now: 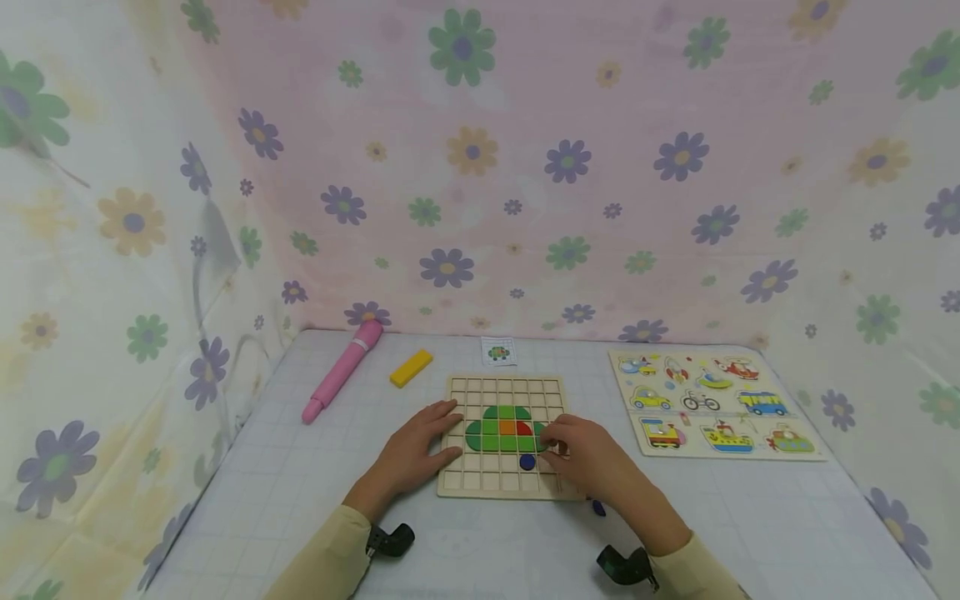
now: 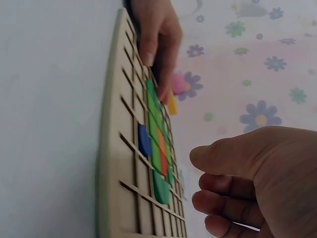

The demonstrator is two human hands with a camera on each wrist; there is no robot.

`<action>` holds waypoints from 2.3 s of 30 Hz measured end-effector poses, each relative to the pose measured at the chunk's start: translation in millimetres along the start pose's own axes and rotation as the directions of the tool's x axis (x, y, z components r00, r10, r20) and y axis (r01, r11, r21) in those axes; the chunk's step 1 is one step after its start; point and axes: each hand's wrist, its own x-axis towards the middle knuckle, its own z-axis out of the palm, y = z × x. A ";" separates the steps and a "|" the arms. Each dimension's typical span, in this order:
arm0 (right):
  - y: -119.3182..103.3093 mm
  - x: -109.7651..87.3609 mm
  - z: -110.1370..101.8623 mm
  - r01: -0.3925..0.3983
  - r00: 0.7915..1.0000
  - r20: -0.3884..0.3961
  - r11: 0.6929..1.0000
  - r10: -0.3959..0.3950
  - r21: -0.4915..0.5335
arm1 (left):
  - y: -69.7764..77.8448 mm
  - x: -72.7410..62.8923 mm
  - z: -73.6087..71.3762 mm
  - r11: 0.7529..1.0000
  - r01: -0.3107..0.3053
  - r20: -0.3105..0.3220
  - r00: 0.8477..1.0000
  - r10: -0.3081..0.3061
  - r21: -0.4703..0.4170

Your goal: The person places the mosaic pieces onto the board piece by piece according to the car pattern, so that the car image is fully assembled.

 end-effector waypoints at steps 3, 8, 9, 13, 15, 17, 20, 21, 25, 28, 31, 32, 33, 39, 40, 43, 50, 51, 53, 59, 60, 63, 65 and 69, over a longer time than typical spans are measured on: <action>5.8 -5.1 -11.5 0.011 0.999 -0.034 1.000 -0.011 0.000 | 0.9 1.2 0.4 1.000 -0.003 0.001 1.000 0.003 -0.001; 13.9 -12.7 -23.4 -0.021 0.998 -0.062 1.000 0.019 -0.021 | 1.2 1.5 1.7 1.000 0.008 0.007 1.000 -0.008 0.012; 15.1 -14.5 -25.2 -0.025 0.998 -0.063 0.999 0.024 -0.026 | 1.1 1.4 1.8 1.000 0.010 0.007 1.000 -0.011 0.014; 20.1 -24.9 -29.7 -0.054 0.998 -0.043 0.998 0.052 -0.040 | 0.7 1.0 2.2 1.000 0.013 0.005 1.000 -0.013 0.017; 22.0 -30.7 -31.4 -0.066 0.997 -0.027 0.997 0.065 -0.039 | 0.6 0.9 2.2 1.000 0.007 0.002 1.000 -0.007 0.015; 23.6 -36.6 -32.3 -0.087 0.996 -0.007 0.996 0.087 -0.034 | 0.5 0.8 2.1 1.000 0.003 0.001 1.000 -0.003 0.012; 25.1 -44.1 -33.5 -0.119 0.993 0.015 0.993 0.119 -0.020 | 0.3 0.6 1.8 1.000 0.006 0.002 1.000 -0.006 0.015; 25.8 -46.6 -33.5 -0.129 0.991 0.023 0.991 0.129 -0.017 | 0.2 0.6 1.8 1.000 0.008 0.003 1.000 -0.008 0.017; 29.2 -54.2 -32.8 -0.167 0.985 0.051 0.986 0.167 -0.014 | 0.0 0.4 1.5 1.000 0.014 0.007 1.000 -0.014 0.022; 32.1 -58.1 -31.2 -0.174 0.982 0.066 0.985 0.174 -0.010 | -0.3 0.1 1.5 1.000 0.017 0.007 1.000 -0.017 0.021; 33.9 -60.1 -28.0 -0.179 0.980 0.085 0.984 0.177 0.014 | -0.7 -0.4 1.4 0.999 0.022 0.008 1.000 -0.022 0.024; 34.2 -60.6 -26.3 -0.188 0.978 0.094 0.982 0.185 0.020 | -1.0 -0.4 1.5 0.999 0.022 0.008 1.000 -0.023 0.027; 34.6 -60.8 -24.4 -0.195 0.976 0.105 0.980 0.191 0.027 | -1.1 -0.5 1.5 0.999 0.023 0.007 1.000 -0.023 0.028; 36.9 -60.7 -14.0 -0.191 0.973 0.141 0.981 0.185 0.033 | -2.3 -0.4 2.9 1.000 0.018 0.000 1.000 -0.018 0.022; 37.4 -60.4 -13.0 -0.185 0.973 0.143 0.982 0.179 0.031 | -2.7 -0.1 3.2 1.000 0.017 0.000 1.000 -0.017 0.020; 37.4 -58.6 -11.5 -0.184 0.972 0.155 0.983 0.178 0.024 | -2.6 0.0 3.4 1.000 0.017 0.002 1.000 -0.017 0.020; 36.1 -51.3 -10.0 -0.206 0.965 0.170 0.979 0.202 0.003 | -2.7 0.1 3.7 1.000 0.012 0.002 1.000 -0.012 0.020; 36.3 -50.5 -9.9 -0.213 0.964 0.163 0.977 0.210 -0.003 | -3.0 0.1 3.9 1.000 0.011 0.001 1.000 -0.011 0.020; 37.1 -49.2 -9.2 -0.225 0.963 0.148 0.974 0.224 -0.010 | -3.4 0.0 4.0 1.000 0.012 0.002 1.000 -0.012 0.024; 38.0 -47.7 -6.1 -0.257 0.958 0.129 0.966 0.256 -0.008 | -3.3 0.1 3.5 1.000 0.010 0.004 1.000 -0.010 0.024; 37.7 -47.3 -5.7 -0.257 0.958 0.126 0.966 0.256 -0.007 | -3.2 0.2 3.4 1.000 0.010 0.002 1.000 -0.010 0.024; 37.7 -45.9 -4.5 -0.251 0.961 0.117 0.968 0.251 -0.013 | -3.3 0.7 3.5 1.000 0.014 0.001 1.000 -0.014 0.027; 38.2 -45.1 -3.5 -0.250 0.962 0.111 0.968 0.251 -0.021 | -3.7 0.9 3.9 0.999 0.017 0.002 1.000 -0.017 0.032; 39.0 -44.7 -2.8 -0.239 0.966 0.097 0.971 0.241 -0.032 | -4.8 0.8 5.1 0.999 0.021 0.007 1.000 -0.021 0.037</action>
